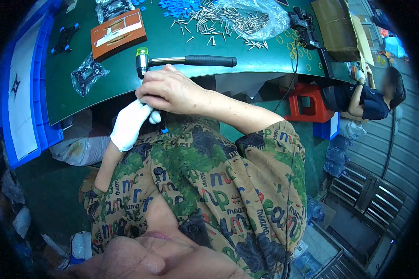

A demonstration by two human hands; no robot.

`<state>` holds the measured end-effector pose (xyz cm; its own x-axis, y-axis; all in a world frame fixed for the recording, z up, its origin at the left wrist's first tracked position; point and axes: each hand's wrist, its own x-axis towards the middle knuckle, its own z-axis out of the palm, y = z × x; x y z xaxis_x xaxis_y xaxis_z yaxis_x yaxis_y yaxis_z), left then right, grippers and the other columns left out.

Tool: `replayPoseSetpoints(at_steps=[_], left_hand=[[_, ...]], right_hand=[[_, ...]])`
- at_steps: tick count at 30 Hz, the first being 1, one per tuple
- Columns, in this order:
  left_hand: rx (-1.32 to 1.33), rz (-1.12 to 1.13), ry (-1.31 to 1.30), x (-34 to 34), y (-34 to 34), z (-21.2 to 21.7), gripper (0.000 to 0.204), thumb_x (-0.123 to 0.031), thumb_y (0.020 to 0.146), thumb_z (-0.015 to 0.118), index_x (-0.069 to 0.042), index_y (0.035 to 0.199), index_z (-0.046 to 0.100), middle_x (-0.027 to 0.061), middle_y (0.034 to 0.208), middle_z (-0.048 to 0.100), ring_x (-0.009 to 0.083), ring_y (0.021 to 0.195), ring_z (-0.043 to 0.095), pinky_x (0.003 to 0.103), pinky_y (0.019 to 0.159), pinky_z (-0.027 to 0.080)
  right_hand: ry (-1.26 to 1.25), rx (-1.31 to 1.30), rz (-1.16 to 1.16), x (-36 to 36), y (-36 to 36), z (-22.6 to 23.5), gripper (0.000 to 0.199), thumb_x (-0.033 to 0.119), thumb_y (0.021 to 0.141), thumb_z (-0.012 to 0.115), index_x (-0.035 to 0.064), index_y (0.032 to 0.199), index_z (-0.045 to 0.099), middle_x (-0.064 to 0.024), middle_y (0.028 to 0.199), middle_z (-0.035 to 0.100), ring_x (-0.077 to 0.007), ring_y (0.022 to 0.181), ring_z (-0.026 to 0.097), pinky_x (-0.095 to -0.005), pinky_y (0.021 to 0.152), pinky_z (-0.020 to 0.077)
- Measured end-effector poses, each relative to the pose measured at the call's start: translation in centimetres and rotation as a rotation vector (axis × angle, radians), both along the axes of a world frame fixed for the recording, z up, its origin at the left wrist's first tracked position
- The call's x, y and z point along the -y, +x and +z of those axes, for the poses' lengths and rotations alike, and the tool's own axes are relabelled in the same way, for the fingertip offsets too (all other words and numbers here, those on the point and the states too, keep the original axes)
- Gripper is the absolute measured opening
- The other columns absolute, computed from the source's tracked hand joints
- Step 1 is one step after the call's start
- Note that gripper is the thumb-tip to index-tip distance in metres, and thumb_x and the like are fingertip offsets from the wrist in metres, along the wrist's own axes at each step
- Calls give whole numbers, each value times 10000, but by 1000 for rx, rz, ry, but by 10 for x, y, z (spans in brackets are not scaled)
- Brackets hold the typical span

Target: The person assembles small black plastic components by inserting metal pins and blue plastic caps. They use a hammer to tap the pins into place and place the finished units into a blue bin. The process is repetitive, involving picking up parts, aligning them, and securing them with the hammer.

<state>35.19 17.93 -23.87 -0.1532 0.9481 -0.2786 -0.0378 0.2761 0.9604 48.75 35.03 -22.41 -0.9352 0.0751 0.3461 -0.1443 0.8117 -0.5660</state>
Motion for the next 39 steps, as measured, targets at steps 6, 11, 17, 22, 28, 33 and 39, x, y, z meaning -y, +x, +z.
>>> replayPoseSetpoints(at_steps=[6, 11, 17, 22, 28, 33, 39], left_hand=[[-148, -128, -9, 11, -16, 4, 285, -234, 1074, 507, -12, 1076, 687, 44, 847, 684, 146, 766, 644, 301, 747, 526], [-214, -245, 21, 18, -23, 1, 290, -219, 1070, 514, -19, 1165, 702, 64, 869, 715, 152, 769, 665, 307, 729, 540], [-105, -215, -22, 22, -15, 5, 270, -188, 1071, 513, -19, 1154, 706, 64, 865, 725, 135, 763, 675, 288, 718, 545], [-330, -208, 121, 30, -12, -1, 244, -157, 1049, 528, -28, 1158, 704, 69, 886, 725, 146, 744, 678, 277, 702, 547], [-713, -214, 418, 40, -10, -25, 227, -82, 966, 598, -35, 1160, 705, 94, 963, 727, 213, 759, 695, 302, 713, 560], [-653, -177, 399, 39, -9, -28, 225, -71, 954, 612, -40, 1152, 716, 104, 969, 730, 224, 778, 700, 325, 713, 567], [-377, -109, 225, 34, -6, -21, 207, -126, 1028, 582, 1, 1100, 729, 103, 924, 728, 193, 774, 693, 298, 719, 548]], right_hand=[[-26, -17, 56, -2, 1, -7, 243, 184, 943, 678, 127, 1179, 694, -7, 1014, 660, -188, 962, 641, -364, 824, 423], [165, -146, 119, 3, 1, -14, 269, 154, 879, 743, 140, 1145, 701, 3, 950, 641, -189, 880, 640, -380, 840, 464], [148, -206, 71, 11, 5, -33, 249, 153, 854, 769, 147, 1091, 694, 23, 869, 609, -164, 830, 630, -367, 825, 461], [93, -168, 17, 23, 8, -43, 209, 178, 882, 726, 148, 1089, 712, 18, 868, 625, -171, 845, 638, -360, 818, 459], [51, -191, 50, 26, 8, -45, 215, 116, 875, 741, 111, 1083, 687, -3, 880, 660, -185, 830, 662, -352, 735, 471], [69, -150, 62, 24, 10, -39, 253, 93, 849, 747, 110, 1095, 689, -14, 858, 647, -202, 800, 651, -358, 729, 474], [370, -112, -293, -69, 1, 17, 199, 188, 903, 699, 146, 1097, 694, -44, 923, 675, -263, 849, 674, -402, 739, 506]])
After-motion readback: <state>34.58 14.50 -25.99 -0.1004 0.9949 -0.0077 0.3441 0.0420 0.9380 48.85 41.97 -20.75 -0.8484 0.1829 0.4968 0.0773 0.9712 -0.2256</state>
